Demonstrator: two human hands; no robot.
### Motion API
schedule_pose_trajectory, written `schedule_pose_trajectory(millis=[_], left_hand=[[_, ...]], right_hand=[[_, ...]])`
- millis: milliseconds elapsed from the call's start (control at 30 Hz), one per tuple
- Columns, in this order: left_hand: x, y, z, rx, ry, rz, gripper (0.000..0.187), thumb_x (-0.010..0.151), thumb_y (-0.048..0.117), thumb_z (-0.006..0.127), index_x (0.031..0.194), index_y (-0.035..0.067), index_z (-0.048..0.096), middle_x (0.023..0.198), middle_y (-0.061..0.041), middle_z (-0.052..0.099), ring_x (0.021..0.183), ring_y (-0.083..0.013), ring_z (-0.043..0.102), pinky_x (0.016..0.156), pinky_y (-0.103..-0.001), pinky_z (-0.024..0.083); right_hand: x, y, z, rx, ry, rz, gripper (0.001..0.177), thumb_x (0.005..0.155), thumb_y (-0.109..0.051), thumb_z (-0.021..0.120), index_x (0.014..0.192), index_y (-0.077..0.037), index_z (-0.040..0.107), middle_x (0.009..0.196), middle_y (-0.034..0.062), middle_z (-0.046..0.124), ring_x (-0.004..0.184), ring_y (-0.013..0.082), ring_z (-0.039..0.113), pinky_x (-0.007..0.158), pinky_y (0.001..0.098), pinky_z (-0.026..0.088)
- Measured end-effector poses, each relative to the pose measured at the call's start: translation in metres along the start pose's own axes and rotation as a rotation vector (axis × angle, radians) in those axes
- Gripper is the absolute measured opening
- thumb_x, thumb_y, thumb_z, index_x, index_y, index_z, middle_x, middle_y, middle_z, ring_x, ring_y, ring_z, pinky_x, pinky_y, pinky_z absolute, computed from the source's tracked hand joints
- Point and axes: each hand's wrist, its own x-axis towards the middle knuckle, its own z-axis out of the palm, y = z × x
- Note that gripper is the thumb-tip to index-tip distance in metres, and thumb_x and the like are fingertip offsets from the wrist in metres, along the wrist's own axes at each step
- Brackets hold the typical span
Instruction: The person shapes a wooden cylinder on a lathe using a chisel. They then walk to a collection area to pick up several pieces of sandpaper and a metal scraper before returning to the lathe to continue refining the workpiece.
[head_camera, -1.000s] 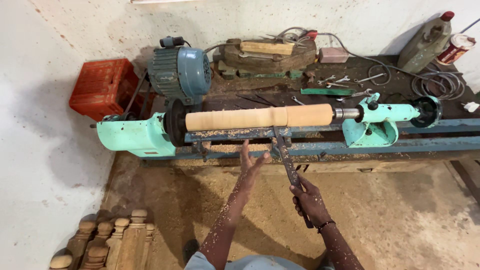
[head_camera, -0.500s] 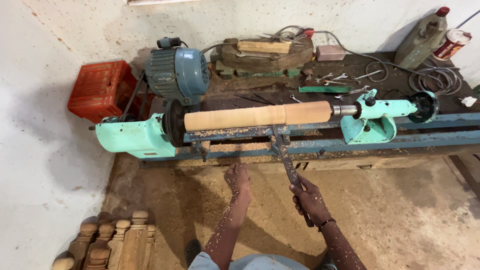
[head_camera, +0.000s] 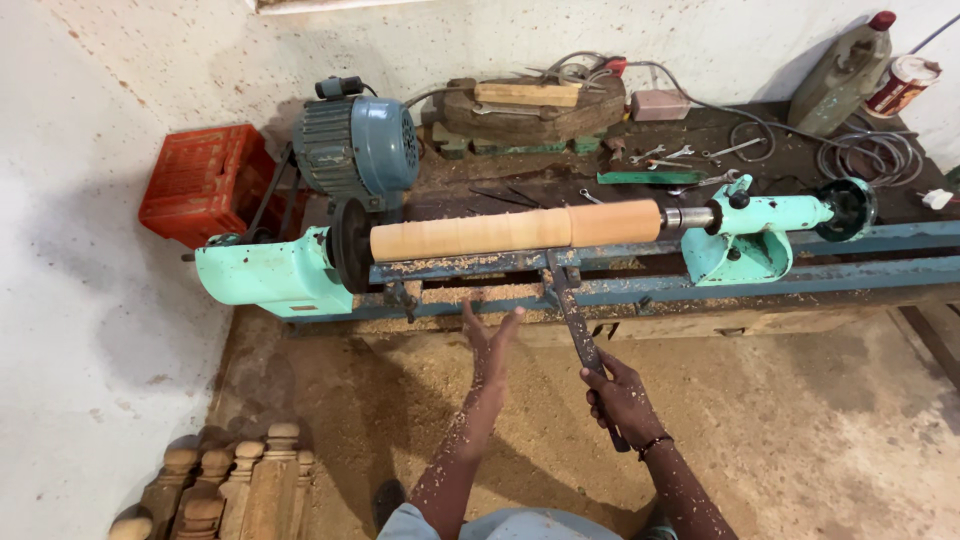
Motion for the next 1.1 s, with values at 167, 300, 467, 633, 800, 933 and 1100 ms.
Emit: schedule_pose_trajectory(millis=[167, 300, 467, 633, 800, 933, 1100], left_hand=[[-0.004, 0.002, 0.008, -0.02, -0.134, 0.027, 0.13, 0.069, 0.089, 0.055, 0.163, 0.028, -0.011, 0.168, -0.013, -0.021, 0.155, -0.0268, -0.023, 0.122, -0.06, -0.005], [-0.006, 0.006, 0.009, -0.033, -0.193, 0.057, 0.118, 0.079, 0.09, 0.043, 0.165, 0.03, -0.011, 0.17, -0.011, -0.026, 0.157, -0.0278, -0.028, 0.123, -0.06, -0.008], [-0.014, 0.018, 0.013, -0.088, -0.202, 0.044, 0.116, 0.077, 0.07, 0.058, 0.167, 0.033, -0.005, 0.17, -0.01, -0.011, 0.154, -0.0277, -0.002, 0.105, -0.063, 0.029], [-0.002, 0.001, 0.013, -0.098, -0.154, -0.057, 0.071, 0.074, 0.043, 0.079, 0.132, 0.017, 0.048, 0.122, -0.018, 0.054, 0.097, -0.0259, 0.058, 0.065, -0.041, 0.063], [0.034, -0.056, 0.009, 0.03, -0.067, 0.178, 0.045, 0.091, 0.04, 0.073, 0.061, 0.011, 0.058, 0.052, 0.001, 0.053, 0.043, -0.0131, 0.044, 0.042, -0.03, 0.035], [0.054, -0.078, 0.021, -0.02, -0.007, 0.277, 0.057, 0.101, 0.045, 0.065, 0.059, 0.013, 0.043, 0.052, 0.004, 0.039, 0.045, -0.0123, 0.032, 0.043, -0.029, 0.025], [0.048, -0.044, 0.031, 0.459, -0.215, 0.579, 0.024, 0.098, 0.025, 0.049, 0.117, 0.013, 0.057, 0.105, -0.012, 0.058, 0.077, -0.0193, 0.057, 0.05, -0.028, 0.048]], right_hand=[[0.001, 0.002, -0.001, 0.01, -0.004, 0.015, 0.059, 0.095, -0.02, 0.065, 0.152, -0.018, 0.05, 0.062, 0.0042, 0.056, 0.048, 0.0145, 0.053, 0.043, 0.0316, 0.043], [0.001, 0.001, -0.002, 0.004, -0.011, 0.005, 0.061, 0.095, -0.02, 0.065, 0.154, -0.019, 0.048, 0.063, 0.0049, 0.057, 0.048, 0.0153, 0.054, 0.043, 0.0324, 0.045], [-0.001, -0.002, -0.002, 0.005, -0.017, 0.018, 0.064, 0.094, -0.019, 0.065, 0.155, -0.02, 0.046, 0.062, 0.0062, 0.057, 0.049, 0.0171, 0.056, 0.045, 0.0343, 0.048], [-0.004, -0.004, -0.002, 0.002, -0.041, -0.022, 0.065, 0.095, -0.018, 0.064, 0.156, -0.02, 0.043, 0.064, 0.0066, 0.059, 0.05, 0.0169, 0.058, 0.046, 0.0345, 0.051], [-0.003, -0.004, -0.004, 0.058, -0.064, -0.006, 0.067, 0.094, -0.016, 0.064, 0.157, -0.021, 0.042, 0.065, 0.007, 0.059, 0.051, 0.0185, 0.06, 0.046, 0.0354, 0.051], [-0.003, -0.004, -0.006, 0.087, -0.089, 0.017, 0.067, 0.095, -0.016, 0.062, 0.158, -0.023, 0.039, 0.069, 0.0073, 0.06, 0.052, 0.0194, 0.063, 0.048, 0.0354, 0.052], [-0.01, -0.006, -0.012, 0.148, -0.21, -0.065, 0.075, 0.094, -0.007, 0.059, 0.16, -0.027, 0.031, 0.079, 0.0079, 0.063, 0.063, 0.0186, 0.065, 0.053, 0.0341, 0.057]])
